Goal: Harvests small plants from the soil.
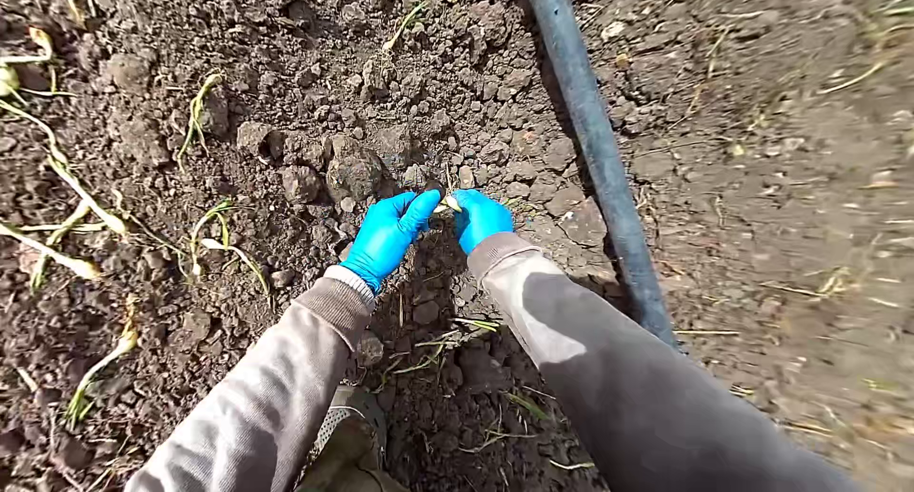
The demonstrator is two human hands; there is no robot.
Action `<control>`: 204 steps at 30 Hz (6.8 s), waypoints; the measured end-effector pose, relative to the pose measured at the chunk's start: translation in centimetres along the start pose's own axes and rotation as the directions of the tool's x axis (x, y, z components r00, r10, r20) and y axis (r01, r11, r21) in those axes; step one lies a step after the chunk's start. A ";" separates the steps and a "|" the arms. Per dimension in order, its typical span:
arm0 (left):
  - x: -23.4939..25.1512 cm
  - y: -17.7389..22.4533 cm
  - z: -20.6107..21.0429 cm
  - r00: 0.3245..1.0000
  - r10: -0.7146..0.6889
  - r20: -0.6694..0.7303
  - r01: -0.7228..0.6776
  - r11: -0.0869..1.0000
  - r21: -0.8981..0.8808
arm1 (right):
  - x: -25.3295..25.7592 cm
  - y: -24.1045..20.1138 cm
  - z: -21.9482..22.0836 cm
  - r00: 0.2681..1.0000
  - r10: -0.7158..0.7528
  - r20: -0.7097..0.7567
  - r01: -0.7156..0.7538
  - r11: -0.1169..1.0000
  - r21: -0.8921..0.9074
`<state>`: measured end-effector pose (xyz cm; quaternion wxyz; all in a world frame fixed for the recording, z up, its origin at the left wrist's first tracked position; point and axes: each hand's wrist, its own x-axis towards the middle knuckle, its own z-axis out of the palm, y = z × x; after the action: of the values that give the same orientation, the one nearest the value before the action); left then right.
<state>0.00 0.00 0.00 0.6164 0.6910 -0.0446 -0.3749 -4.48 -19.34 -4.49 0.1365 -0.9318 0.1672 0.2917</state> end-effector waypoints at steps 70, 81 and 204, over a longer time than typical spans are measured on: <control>-31.9 0.9 -14.9 0.858 0.088 -0.506 -0.228 0.948 -0.222 | -7.0 -28.3 3.9 0.899 -0.436 0.032 0.431 0.896 0.111; -25.0 3.1 -14.3 0.919 0.064 -0.389 -0.139 0.976 -0.169 | -10.5 -15.2 3.5 0.729 -0.651 -0.211 0.674 0.736 0.061; -48.1 -12.5 -20.4 0.520 -0.350 -0.779 -0.319 0.767 -0.557 | -14.9 -37.2 10.8 0.281 -0.959 0.030 0.959 0.281 -0.022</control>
<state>-27.70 44.79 10.39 0.7487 0.5278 0.4008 0.0166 -6.84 21.66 1.57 0.2682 -0.8468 -0.4307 0.1596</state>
